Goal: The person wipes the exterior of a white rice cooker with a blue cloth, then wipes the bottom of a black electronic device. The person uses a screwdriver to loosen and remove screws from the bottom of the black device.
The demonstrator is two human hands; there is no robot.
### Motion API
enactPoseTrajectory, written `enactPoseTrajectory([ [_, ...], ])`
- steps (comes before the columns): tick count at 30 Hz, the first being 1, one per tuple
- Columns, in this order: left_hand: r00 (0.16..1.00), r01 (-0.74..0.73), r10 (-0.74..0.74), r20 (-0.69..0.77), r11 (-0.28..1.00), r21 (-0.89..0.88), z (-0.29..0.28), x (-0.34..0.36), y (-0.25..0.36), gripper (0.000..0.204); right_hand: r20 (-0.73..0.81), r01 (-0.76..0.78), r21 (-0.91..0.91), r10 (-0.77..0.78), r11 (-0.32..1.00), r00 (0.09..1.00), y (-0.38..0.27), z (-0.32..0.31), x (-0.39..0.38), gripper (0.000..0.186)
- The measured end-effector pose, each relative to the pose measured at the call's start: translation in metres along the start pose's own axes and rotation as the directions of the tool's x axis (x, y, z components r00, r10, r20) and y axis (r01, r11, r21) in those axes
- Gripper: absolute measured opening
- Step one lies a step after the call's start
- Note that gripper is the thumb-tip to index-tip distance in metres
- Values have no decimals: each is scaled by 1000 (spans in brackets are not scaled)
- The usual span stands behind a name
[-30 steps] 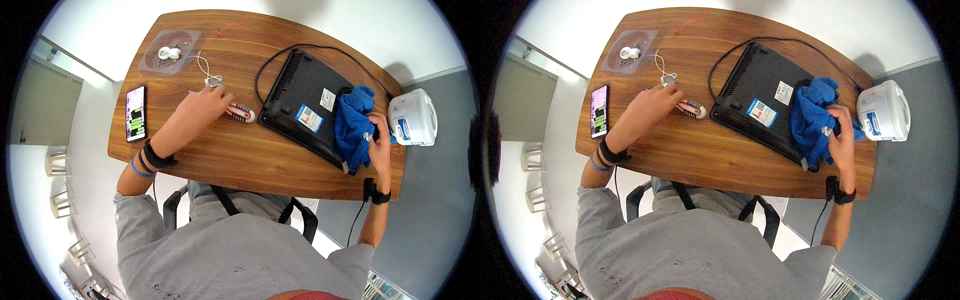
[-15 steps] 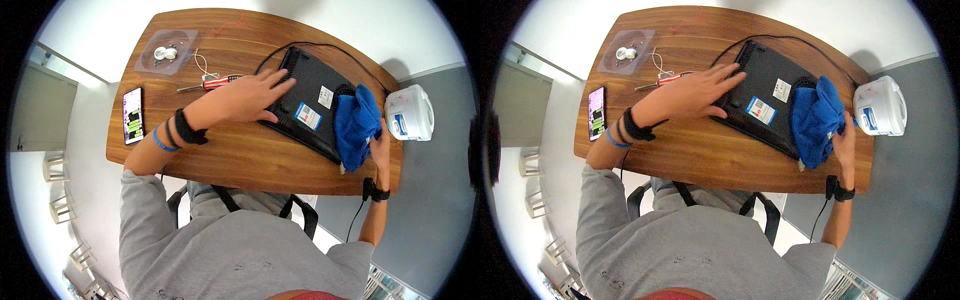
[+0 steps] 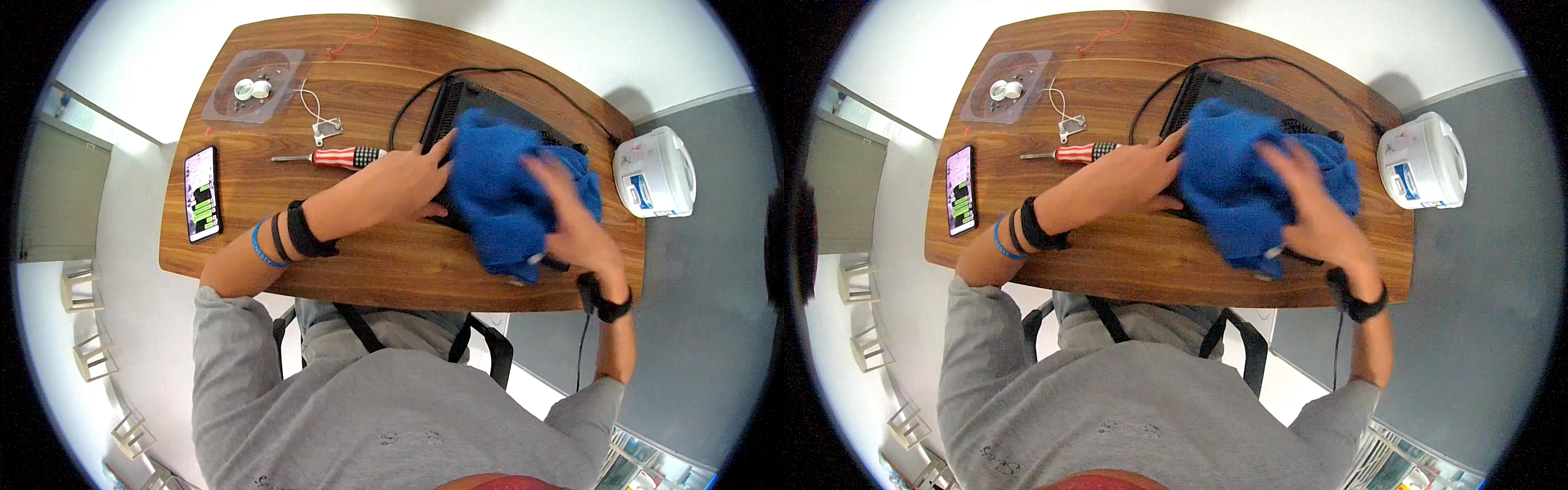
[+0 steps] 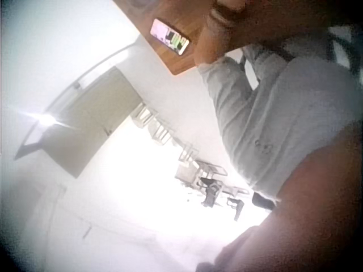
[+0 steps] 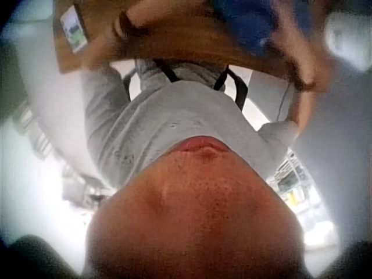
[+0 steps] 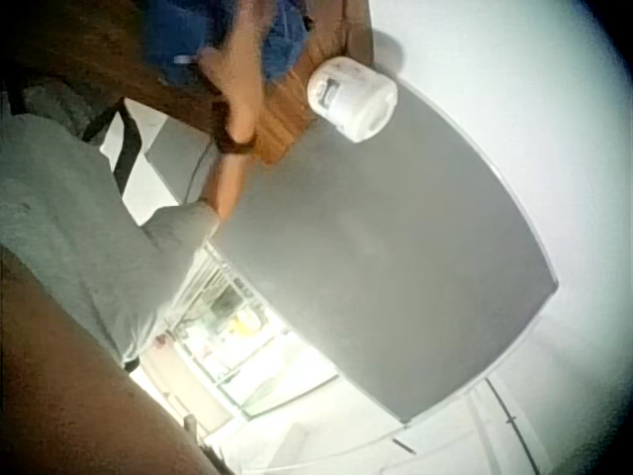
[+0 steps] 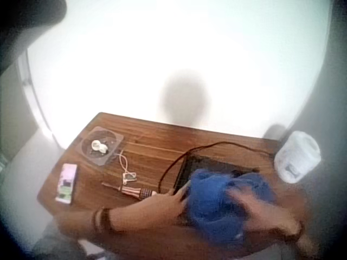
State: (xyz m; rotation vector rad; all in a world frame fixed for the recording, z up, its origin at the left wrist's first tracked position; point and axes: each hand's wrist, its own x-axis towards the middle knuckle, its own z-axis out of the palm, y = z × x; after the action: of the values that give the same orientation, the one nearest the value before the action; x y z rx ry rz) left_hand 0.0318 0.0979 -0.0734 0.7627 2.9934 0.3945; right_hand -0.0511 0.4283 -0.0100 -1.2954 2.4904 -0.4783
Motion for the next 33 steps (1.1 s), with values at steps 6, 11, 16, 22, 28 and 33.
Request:
enactPoseTrajectory([
  [6, 984, 8, -7, 176, 1000, -2, 0, -12, -10, 79, 96, -27, -297, 58, 955, 994, -19, 32, 91, 106],
  [11, 994, -103, 103, -27, 994, 20, -7, -35, -22, 98, -108, 60, -220, -86, 974, 990, 80, 9, 144, 87],
  [16, 998, -35, 33, 58, 999, 38, -17, -64, -52, 99, -71, 59, -54, -63, 997, 996, 94, -19, 134, 78],
  [22, 987, 163, -162, -24, 985, 52, -23, -52, -88, 81, -56, -8, 2, 8, 1000, 998, 95, -16, 138, 79],
  [28, 977, 202, -183, -106, 957, 210, -16, -11, -140, 60, -39, 57, -21, -58, 998, 998, 119, -12, 156, 85],
  [33, 987, 110, -76, -145, 963, 246, -15, 6, -104, 54, -64, 60, -17, -61, 998, 996, 113, -10, 161, 80],
])
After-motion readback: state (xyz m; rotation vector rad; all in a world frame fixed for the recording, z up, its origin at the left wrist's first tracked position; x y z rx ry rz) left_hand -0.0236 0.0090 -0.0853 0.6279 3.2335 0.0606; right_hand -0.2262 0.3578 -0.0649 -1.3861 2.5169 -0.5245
